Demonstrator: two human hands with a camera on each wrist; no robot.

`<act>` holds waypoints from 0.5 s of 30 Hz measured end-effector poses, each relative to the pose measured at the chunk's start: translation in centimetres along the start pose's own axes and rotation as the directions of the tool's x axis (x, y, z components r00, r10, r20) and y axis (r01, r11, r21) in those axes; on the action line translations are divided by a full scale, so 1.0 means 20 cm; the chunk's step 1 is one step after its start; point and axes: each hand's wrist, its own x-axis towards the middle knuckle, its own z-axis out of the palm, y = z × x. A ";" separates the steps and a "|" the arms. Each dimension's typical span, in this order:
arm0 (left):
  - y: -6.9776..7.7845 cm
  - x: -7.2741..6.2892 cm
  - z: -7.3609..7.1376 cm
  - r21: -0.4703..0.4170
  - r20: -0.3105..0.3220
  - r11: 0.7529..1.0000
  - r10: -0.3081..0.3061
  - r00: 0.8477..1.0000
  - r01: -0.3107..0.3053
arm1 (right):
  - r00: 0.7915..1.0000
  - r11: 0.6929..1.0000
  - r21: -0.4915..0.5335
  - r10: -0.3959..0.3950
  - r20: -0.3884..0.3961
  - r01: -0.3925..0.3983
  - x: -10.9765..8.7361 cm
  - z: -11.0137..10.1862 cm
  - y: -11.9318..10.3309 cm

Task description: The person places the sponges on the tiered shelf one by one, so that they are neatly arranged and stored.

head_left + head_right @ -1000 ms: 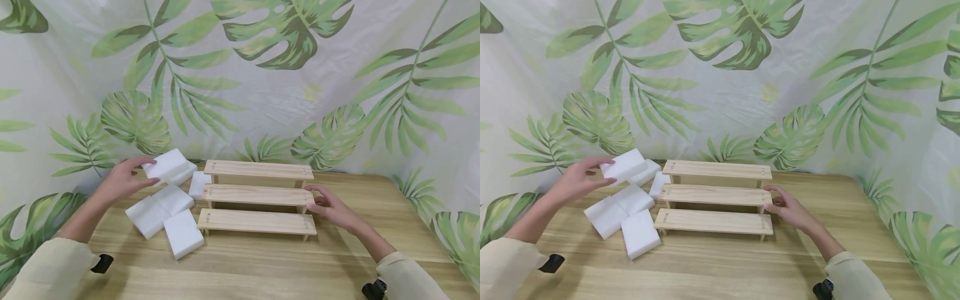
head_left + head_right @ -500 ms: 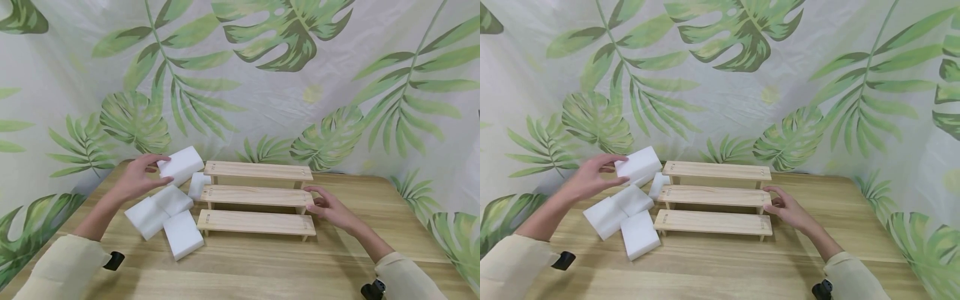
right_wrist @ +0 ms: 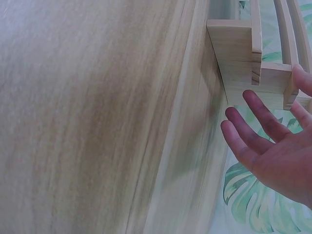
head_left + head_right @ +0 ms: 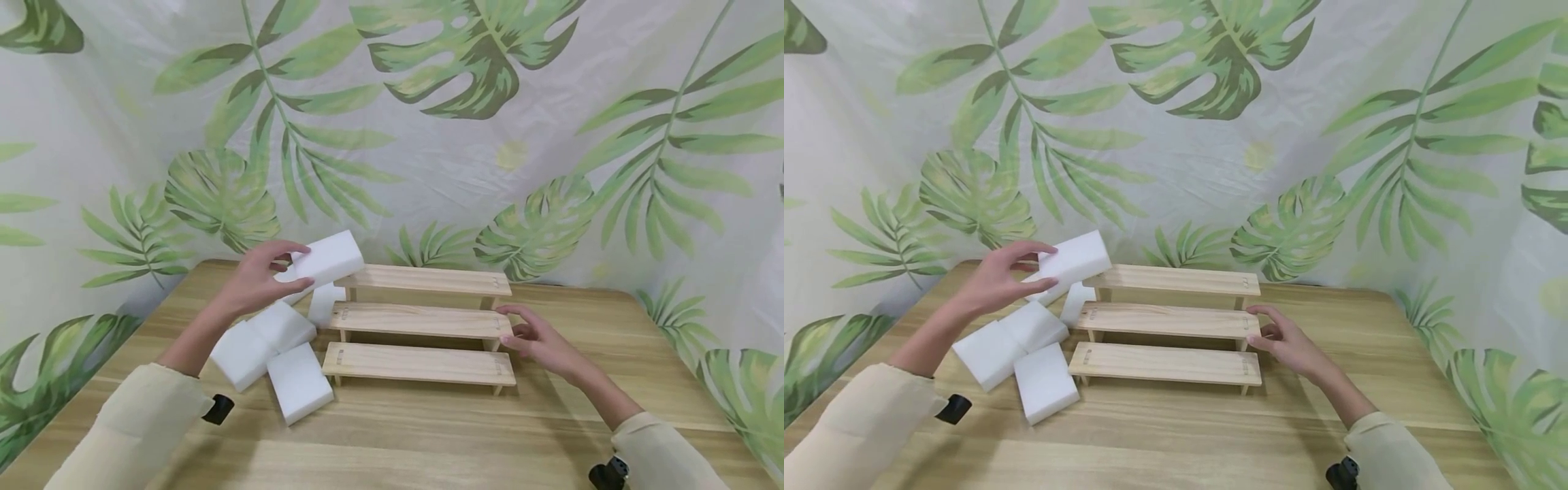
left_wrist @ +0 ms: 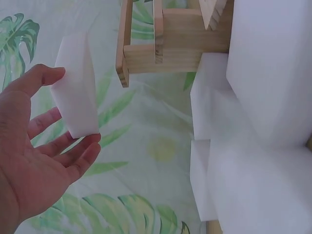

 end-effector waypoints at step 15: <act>0.05 0.11 0.14 -0.096 0.005 0.994 0.060 0.998 -0.060 | 1.000 0.999 0.019 0.031 0.004 -0.031 0.02 -0.01 -0.01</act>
